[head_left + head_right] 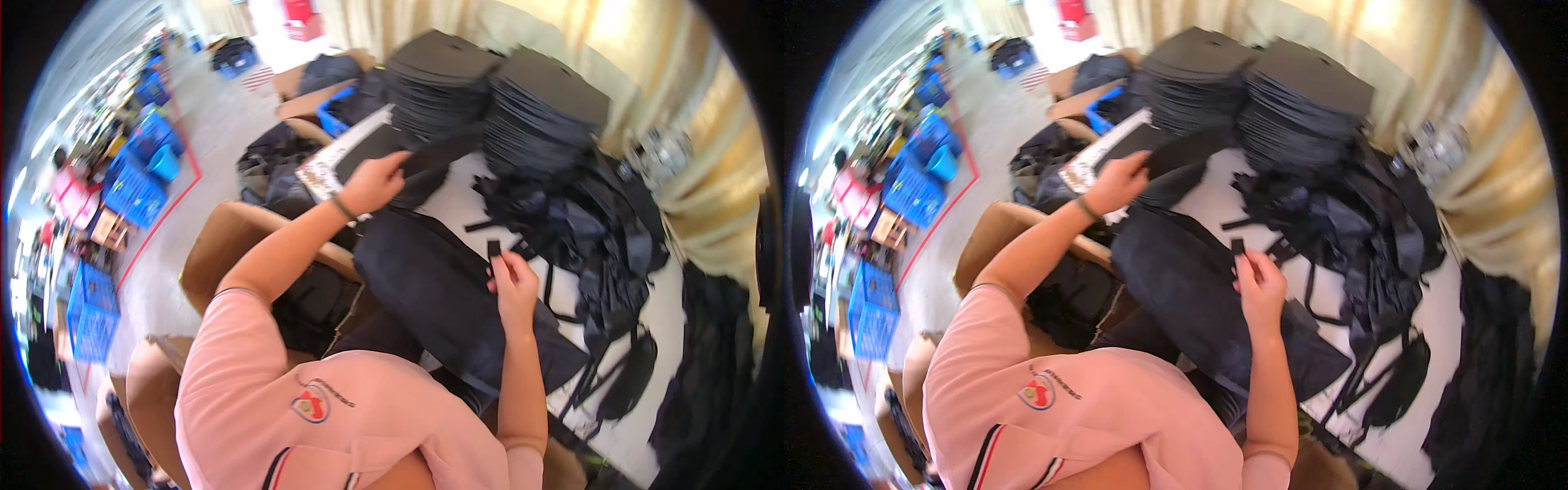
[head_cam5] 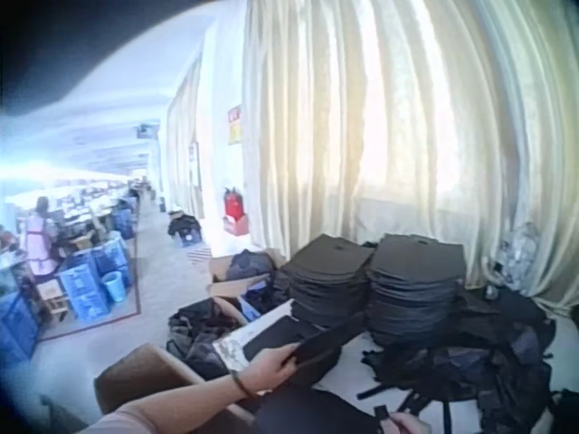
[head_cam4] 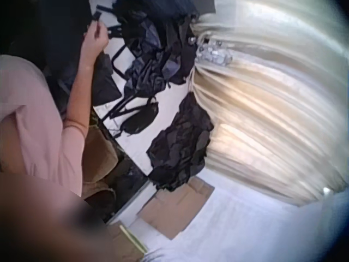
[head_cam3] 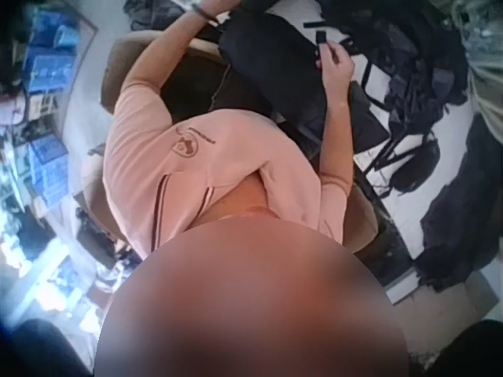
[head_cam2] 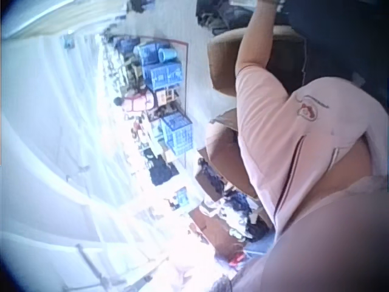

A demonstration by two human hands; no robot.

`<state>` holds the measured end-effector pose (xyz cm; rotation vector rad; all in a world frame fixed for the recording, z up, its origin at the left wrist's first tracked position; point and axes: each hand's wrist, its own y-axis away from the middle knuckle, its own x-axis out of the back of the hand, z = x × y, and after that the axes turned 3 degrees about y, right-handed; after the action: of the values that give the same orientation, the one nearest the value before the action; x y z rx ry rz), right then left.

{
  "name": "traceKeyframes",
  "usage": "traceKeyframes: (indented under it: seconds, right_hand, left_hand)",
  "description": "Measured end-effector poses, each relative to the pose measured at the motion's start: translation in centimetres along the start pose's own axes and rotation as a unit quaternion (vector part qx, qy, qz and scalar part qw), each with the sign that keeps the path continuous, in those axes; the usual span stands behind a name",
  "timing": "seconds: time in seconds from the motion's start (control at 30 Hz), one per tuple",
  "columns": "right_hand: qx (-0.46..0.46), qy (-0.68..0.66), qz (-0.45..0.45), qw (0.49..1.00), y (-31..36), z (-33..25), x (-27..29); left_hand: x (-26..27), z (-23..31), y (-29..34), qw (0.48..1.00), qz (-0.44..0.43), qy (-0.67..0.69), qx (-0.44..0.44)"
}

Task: Organizing and stacking black fabric panels and straps for backpack manufacturing.

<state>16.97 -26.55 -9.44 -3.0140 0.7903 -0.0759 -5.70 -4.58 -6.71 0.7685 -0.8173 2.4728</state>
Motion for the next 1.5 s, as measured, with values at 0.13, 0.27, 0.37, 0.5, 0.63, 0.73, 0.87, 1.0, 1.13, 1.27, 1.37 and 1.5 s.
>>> traceKeyframes:
  seconds: [0.13, 0.27, 0.37, 0.5, 0.63, 0.73, 0.87, 1.0, 1.13, 1.27, 1.37, 1.5]
  right_hand:
    - [0.121, 0.023, 0.05, 0.991, -1.6, 0.6, 0.6]
    - [0.157, 0.008, 0.076, 0.985, -1.7, 0.4, 1.0]
    - [0.14, -0.002, 0.079, 0.987, -1.1, 0.6, 1.7]
    - [0.148, 0.019, 0.108, 0.983, -0.5, 0.8, 2.4]
    - [0.197, 0.068, 0.128, 0.97, -0.4, 0.9, 2.1]
    - [0.156, -0.011, 0.07, 0.985, 0.0, 1.1, 3.1]
    - [0.044, -0.183, -0.005, 0.982, 0.4, -0.6, 3.1]
    - [0.316, 0.065, -0.041, 0.946, 0.7, -0.4, 1.1]
    - [0.075, -0.114, -0.178, 0.974, 2.2, -2.8, 3.4]
    - [-0.11, -0.253, -0.309, 0.91, 3.1, -5.5, 5.2]
    - [-0.053, -0.057, -0.36, 0.93, 1.8, -5.0, 7.1]
    - [0.023, 0.157, -0.255, 0.954, 1.3, -7.3, 9.8]
  left_hand:
    - [0.7, 7.4, 1.9, 0.945, -0.111, 0.306, 0.034]
    - [0.7, 10.0, 2.7, 0.936, -0.167, 0.307, 0.041]
    - [0.0, 9.0, 3.1, 0.949, -0.178, 0.259, 0.009]
    - [0.0, 10.2, 3.5, 0.959, -0.182, 0.216, 0.002]
    - [0.5, 10.9, 3.7, 0.957, -0.231, 0.168, -0.04]
    - [0.5, 11.7, 2.7, 0.906, -0.341, 0.173, -0.183]
    - [-1.6, 12.9, 2.0, 0.871, -0.365, 0.258, -0.206]
    - [-5.3, 13.1, 3.2, 0.945, -0.162, 0.127, -0.255]
    - [-5.9, 13.5, 3.4, 0.946, -0.123, 0.103, -0.281]
    - [-6.4, 14.5, 2.5, 0.926, -0.112, 0.024, -0.359]
    - [-6.7, 15.8, 1.4, 0.905, -0.129, -0.007, -0.405]
    - [-4.5, 14.9, 0.8, 0.949, -0.145, 0.156, -0.231]
